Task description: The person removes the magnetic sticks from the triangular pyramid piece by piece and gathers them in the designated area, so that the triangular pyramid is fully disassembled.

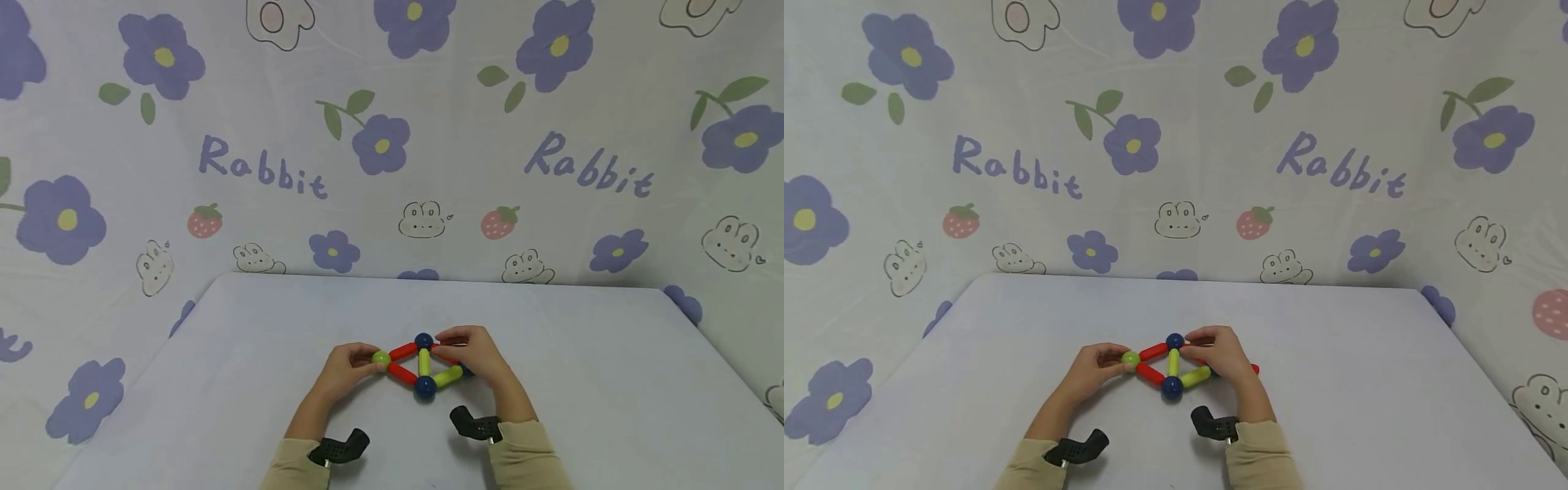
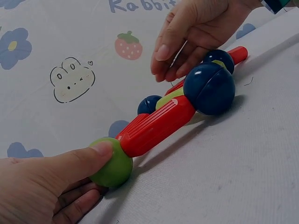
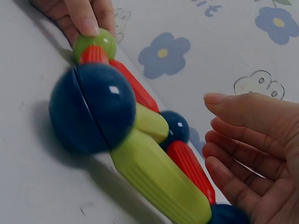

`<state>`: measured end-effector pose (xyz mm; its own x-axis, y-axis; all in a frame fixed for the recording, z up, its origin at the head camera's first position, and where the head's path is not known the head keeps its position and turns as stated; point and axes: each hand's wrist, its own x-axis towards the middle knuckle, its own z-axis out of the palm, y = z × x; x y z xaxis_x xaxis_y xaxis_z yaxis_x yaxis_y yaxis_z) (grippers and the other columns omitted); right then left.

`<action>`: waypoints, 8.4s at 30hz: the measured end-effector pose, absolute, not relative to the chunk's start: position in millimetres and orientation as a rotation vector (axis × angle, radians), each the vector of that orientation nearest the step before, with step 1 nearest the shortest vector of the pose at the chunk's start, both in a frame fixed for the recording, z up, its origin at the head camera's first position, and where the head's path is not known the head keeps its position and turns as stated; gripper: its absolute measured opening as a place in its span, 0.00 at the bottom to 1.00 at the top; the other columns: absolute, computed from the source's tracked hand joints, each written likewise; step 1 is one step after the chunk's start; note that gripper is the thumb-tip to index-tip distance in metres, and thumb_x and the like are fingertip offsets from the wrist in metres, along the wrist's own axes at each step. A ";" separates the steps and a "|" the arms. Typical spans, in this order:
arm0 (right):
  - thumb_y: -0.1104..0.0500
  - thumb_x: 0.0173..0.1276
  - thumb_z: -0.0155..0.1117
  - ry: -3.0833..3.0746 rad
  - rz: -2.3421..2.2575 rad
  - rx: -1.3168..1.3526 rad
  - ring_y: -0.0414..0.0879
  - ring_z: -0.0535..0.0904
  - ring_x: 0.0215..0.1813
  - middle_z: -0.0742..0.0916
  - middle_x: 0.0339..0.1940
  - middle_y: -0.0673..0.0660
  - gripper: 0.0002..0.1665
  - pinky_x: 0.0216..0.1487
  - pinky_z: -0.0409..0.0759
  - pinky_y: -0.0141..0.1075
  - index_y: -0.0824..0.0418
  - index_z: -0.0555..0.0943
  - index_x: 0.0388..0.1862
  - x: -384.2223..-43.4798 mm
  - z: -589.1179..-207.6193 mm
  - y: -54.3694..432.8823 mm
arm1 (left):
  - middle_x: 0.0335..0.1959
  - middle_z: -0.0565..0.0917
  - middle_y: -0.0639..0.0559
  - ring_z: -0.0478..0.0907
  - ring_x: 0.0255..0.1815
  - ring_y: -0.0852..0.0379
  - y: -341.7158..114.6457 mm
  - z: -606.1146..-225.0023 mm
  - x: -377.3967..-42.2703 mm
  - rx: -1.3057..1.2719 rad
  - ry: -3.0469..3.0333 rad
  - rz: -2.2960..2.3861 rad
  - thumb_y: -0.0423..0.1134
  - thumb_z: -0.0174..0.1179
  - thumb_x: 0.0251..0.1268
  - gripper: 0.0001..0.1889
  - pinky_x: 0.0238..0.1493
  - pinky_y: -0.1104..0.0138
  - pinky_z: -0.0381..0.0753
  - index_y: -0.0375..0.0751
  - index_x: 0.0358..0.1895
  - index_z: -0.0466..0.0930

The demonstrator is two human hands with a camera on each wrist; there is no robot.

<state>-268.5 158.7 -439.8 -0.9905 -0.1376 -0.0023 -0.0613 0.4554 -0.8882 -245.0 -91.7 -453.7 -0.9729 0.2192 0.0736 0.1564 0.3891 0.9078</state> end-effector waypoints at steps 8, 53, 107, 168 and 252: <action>0.58 0.57 0.69 2.591 -1.574 -0.237 0.47 0.80 0.48 0.86 0.42 0.57 0.15 0.54 0.78 0.42 0.62 0.84 0.43 -270.9 -440.6 137.9 | 0.44 0.83 0.44 0.80 0.43 0.55 -97.6 -481.4 -264.0 0.352 2.562 1.685 0.38 0.66 0.55 0.17 0.48 0.64 0.80 0.35 0.47 0.80; 0.65 0.52 0.72 2.739 -1.153 -0.575 0.40 0.75 0.31 0.84 0.28 0.53 0.08 0.37 0.78 0.32 0.65 0.83 0.31 -269.7 -438.4 83.8 | 0.44 0.83 0.40 0.81 0.43 0.50 -99.8 -469.9 -265.1 0.424 2.555 1.705 0.35 0.66 0.55 0.16 0.46 0.65 0.81 0.31 0.45 0.80; 0.64 0.55 0.70 2.576 -0.874 -0.876 0.41 0.73 0.32 0.85 0.28 0.51 0.06 0.32 0.74 0.28 0.62 0.85 0.33 -251.5 -419.7 86.9 | 0.45 0.83 0.44 0.82 0.44 0.53 -102.4 -488.8 -277.7 0.409 2.569 1.686 0.41 0.66 0.55 0.17 0.48 0.64 0.81 0.37 0.47 0.81; 0.67 0.55 0.69 2.733 -0.443 -0.810 0.42 0.71 0.29 0.82 0.25 0.54 0.03 0.35 0.76 0.33 0.65 0.82 0.27 -314.4 -408.9 67.5 | 0.42 0.84 0.46 0.80 0.40 0.59 -103.2 -488.9 -276.4 0.441 2.552 1.670 0.42 0.68 0.53 0.17 0.44 0.70 0.80 0.37 0.45 0.81; 0.63 0.50 0.73 2.774 -0.909 -0.773 0.43 0.72 0.33 0.78 0.32 0.50 0.17 0.31 0.72 0.24 0.65 0.83 0.41 -225.0 -428.8 135.2 | 0.49 0.81 0.33 0.79 0.51 0.42 -144.1 -476.7 -355.9 -0.029 2.752 1.926 0.30 0.66 0.53 0.21 0.55 0.59 0.77 0.28 0.52 0.77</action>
<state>-225.0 135.2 -428.8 -0.8620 -0.5051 0.0422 -0.4321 0.6887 -0.5822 -355.9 -144.1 -476.7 -0.9763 -0.1380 0.1670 0.1097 0.3501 0.9303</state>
